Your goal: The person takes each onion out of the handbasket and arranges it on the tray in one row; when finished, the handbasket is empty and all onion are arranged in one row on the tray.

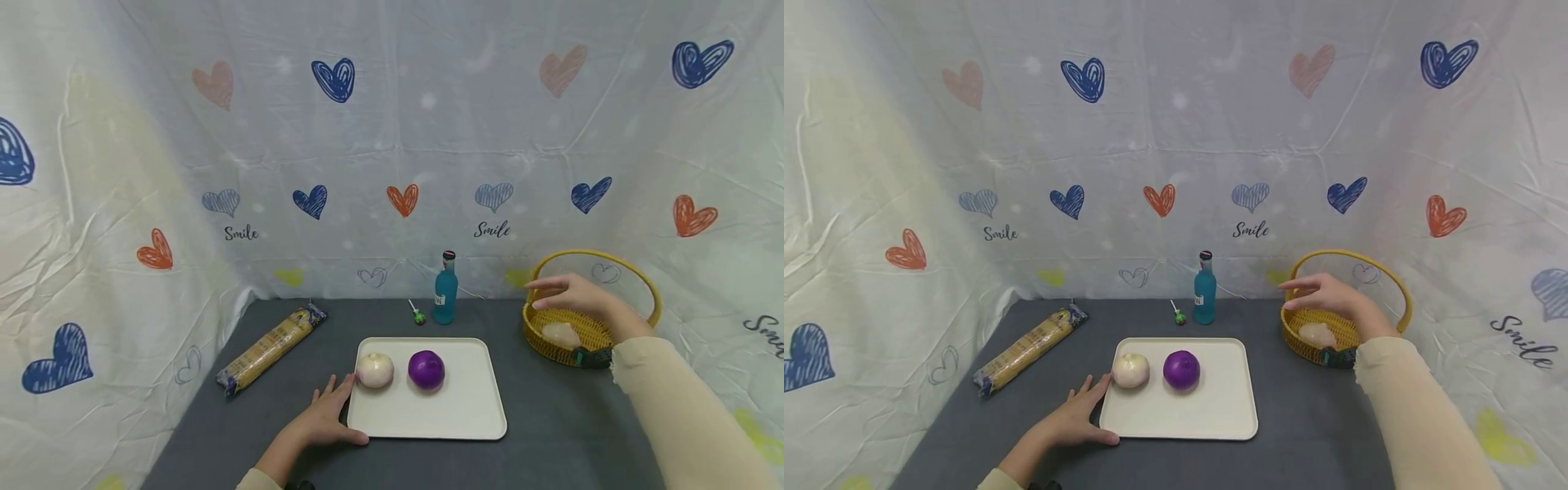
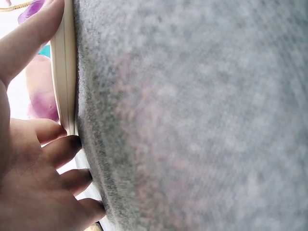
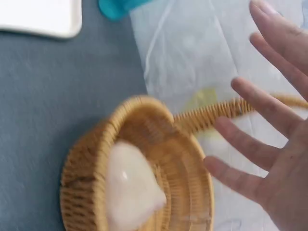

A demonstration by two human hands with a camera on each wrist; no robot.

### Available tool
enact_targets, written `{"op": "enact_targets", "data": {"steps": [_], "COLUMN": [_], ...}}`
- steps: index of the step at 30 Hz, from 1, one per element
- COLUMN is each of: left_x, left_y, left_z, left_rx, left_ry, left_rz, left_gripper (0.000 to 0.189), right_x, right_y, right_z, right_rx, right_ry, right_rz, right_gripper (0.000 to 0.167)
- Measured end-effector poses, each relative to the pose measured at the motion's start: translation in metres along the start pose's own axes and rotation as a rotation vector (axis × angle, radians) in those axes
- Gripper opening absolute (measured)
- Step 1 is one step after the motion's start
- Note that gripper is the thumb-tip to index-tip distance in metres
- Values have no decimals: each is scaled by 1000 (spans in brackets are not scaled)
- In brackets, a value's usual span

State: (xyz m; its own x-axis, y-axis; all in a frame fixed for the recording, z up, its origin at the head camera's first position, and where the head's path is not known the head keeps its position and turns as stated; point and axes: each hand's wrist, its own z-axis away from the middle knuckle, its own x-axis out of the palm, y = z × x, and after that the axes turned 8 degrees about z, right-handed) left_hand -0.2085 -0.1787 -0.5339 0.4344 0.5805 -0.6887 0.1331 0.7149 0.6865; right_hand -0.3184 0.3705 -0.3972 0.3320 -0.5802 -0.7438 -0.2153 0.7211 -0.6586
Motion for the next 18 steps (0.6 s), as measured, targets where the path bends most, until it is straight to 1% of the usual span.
{"op": "enact_targets", "data": {"steps": [5, 9, 11, 12, 15, 18], "left_x": [-1, -1, -1, -1, -1, -1], "left_y": [2, 2, 2, 2, 1, 2], "left_z": [1, 0, 0, 0, 1, 1], "left_rx": [-2, -1, -2, -2, 2, 4], "left_ry": [-1, 3, 4, 4, 1, -2], "left_rz": [3, -2, -2, -3, -4, -5], "left_gripper": [127, 126, 126, 127, 127, 127], "right_x": [-17, -26, -27, -27, -23, -16], "right_y": [18, 31, 36, 38, 46, 53], "right_z": [0, -1, -1, -1, 0, 0], "right_rx": [44, 82, 124, 158, 254, 313], "right_ry": [-133, -216, -260, -277, -329, -337], "right_rz": [-69, -70, -104, -126, -203, -249], "right_gripper": [61, 56, 55, 56, 66, 73]}}
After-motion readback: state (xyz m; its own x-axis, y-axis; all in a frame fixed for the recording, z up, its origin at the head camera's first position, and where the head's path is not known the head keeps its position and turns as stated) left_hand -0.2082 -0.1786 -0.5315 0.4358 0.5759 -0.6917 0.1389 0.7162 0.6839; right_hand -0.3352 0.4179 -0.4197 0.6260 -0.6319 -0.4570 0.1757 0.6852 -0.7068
